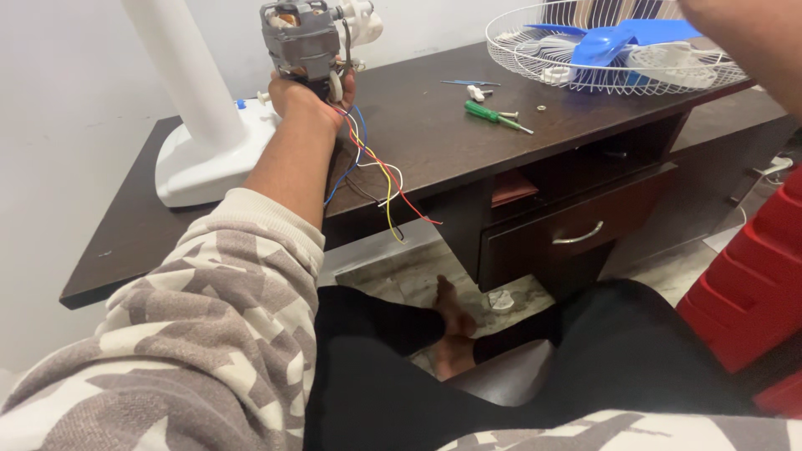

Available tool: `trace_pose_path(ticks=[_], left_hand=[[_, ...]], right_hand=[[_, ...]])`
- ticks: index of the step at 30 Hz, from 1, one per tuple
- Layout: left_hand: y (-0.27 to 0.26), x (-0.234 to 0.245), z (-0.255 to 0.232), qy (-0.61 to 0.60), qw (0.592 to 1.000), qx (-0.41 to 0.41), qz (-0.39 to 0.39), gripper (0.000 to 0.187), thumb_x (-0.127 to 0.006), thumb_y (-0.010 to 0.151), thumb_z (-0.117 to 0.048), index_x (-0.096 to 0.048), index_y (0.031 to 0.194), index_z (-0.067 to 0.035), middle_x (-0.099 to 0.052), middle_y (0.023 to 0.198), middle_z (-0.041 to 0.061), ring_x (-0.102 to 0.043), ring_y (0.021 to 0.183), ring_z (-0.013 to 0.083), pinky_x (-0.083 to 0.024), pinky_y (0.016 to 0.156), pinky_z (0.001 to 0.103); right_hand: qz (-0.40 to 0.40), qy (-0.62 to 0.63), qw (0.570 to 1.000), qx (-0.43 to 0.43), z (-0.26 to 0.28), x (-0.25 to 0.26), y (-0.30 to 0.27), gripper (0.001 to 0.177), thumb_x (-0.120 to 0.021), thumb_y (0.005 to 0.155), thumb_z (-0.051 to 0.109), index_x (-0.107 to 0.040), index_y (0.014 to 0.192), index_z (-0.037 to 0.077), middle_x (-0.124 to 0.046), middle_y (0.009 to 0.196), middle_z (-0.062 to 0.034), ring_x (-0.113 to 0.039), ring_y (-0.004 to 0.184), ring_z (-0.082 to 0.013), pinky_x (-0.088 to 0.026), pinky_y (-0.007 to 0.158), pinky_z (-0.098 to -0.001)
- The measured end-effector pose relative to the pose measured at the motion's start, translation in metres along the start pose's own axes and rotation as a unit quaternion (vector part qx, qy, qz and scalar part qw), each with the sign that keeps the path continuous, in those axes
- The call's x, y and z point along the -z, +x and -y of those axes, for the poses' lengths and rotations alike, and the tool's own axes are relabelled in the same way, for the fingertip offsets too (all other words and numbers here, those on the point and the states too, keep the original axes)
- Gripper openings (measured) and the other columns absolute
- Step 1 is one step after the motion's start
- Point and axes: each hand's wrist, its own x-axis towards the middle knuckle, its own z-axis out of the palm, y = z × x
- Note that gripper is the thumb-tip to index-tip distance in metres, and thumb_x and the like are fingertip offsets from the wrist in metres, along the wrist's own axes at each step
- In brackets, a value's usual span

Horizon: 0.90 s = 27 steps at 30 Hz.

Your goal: The person secures the rear housing of a table fan to the motor assembly using a screwdriver and screws. They then attach the front housing to complete the fan head assembly.

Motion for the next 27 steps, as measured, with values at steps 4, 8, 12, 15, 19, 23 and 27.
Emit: trace_pose_path(ticks=[4,8,12,15,19,23,27], left_hand=[[0.003,-0.004,0.001,-0.017,1.0,0.008,-0.001,0.068,-0.02,0.1,-0.055,-0.063,0.116,-0.004,-0.071,0.092,0.024,-0.069,0.074,0.0401,-0.058,0.056,0.048],[0.003,-0.005,0.0,-0.062,0.998,0.002,-0.004,0.067,-0.021,0.1,-0.06,-0.062,0.119,-0.011,-0.071,0.096,0.02,-0.07,0.076,0.0385,-0.06,0.056,0.049],[0.008,0.002,0.002,-0.061,0.998,-0.006,-0.011,0.067,-0.023,0.1,-0.061,-0.062,0.118,-0.009,-0.07,0.099,0.019,-0.07,0.075,0.0396,-0.059,0.056,0.05],[0.019,0.001,0.0,-0.068,0.998,-0.004,0.007,0.068,-0.022,0.1,-0.059,-0.062,0.117,-0.006,-0.069,0.098,0.022,-0.069,0.072,0.0408,-0.058,0.055,0.049],[0.03,0.005,0.003,-0.072,0.997,0.012,0.0,0.053,-0.029,0.098,-0.042,-0.062,0.114,-0.003,-0.07,0.094,0.022,-0.069,0.07,0.0421,-0.058,0.055,0.048],[0.033,0.008,0.006,-0.053,0.999,0.001,-0.009,0.042,-0.036,0.101,-0.029,-0.058,0.114,0.003,-0.068,0.094,0.025,-0.068,0.073,0.0424,-0.06,0.059,0.049],[0.027,0.005,0.008,-0.026,1.0,-0.001,0.003,0.046,-0.031,0.095,-0.033,-0.061,0.11,-0.001,-0.069,0.089,0.023,-0.068,0.068,0.0402,-0.058,0.054,0.049]], right_hand=[[-0.062,0.018,0.997,0.052,0.044,-0.007,0.003,0.041,-0.05,0.117,0.036,-0.07,0.116,0.001,-0.07,0.097,-0.024,-0.066,0.085,-0.0417,-0.052,0.073,-0.0528],[-0.098,0.041,0.987,0.124,0.102,-0.025,0.015,0.042,-0.048,0.118,0.037,-0.07,0.116,0.001,-0.07,0.098,-0.025,-0.066,0.085,-0.0437,-0.052,0.074,-0.0543],[-0.092,0.056,0.98,0.168,0.158,-0.057,0.02,0.043,-0.047,0.118,0.037,-0.069,0.117,0.001,-0.07,0.099,-0.0261,-0.066,0.086,-0.0457,-0.052,0.074,-0.0557],[-0.087,0.059,0.977,0.186,0.192,-0.069,0.03,0.044,-0.046,0.118,0.038,-0.069,0.118,0.001,-0.07,0.099,-0.0269,-0.066,0.087,-0.0473,-0.052,0.075,-0.0567],[-0.054,0.072,0.98,0.176,0.217,-0.082,0.031,0.046,-0.043,0.119,0.04,-0.068,0.12,0.001,-0.069,0.102,-0.0282,-0.065,0.09,-0.0501,-0.051,0.078,-0.0589],[-0.017,0.057,0.985,0.161,0.219,-0.087,0.024,0.055,-0.043,0.115,0.046,-0.066,0.121,-0.004,-0.068,0.104,-0.0325,-0.066,0.093,-0.0509,-0.052,0.081,-0.0582],[0.027,0.034,0.983,0.176,0.219,-0.079,0.015,0.071,-0.048,0.111,0.056,-0.064,0.119,-0.013,-0.067,0.104,-0.037,-0.067,0.096,-0.0493,-0.053,0.085,-0.0565]])
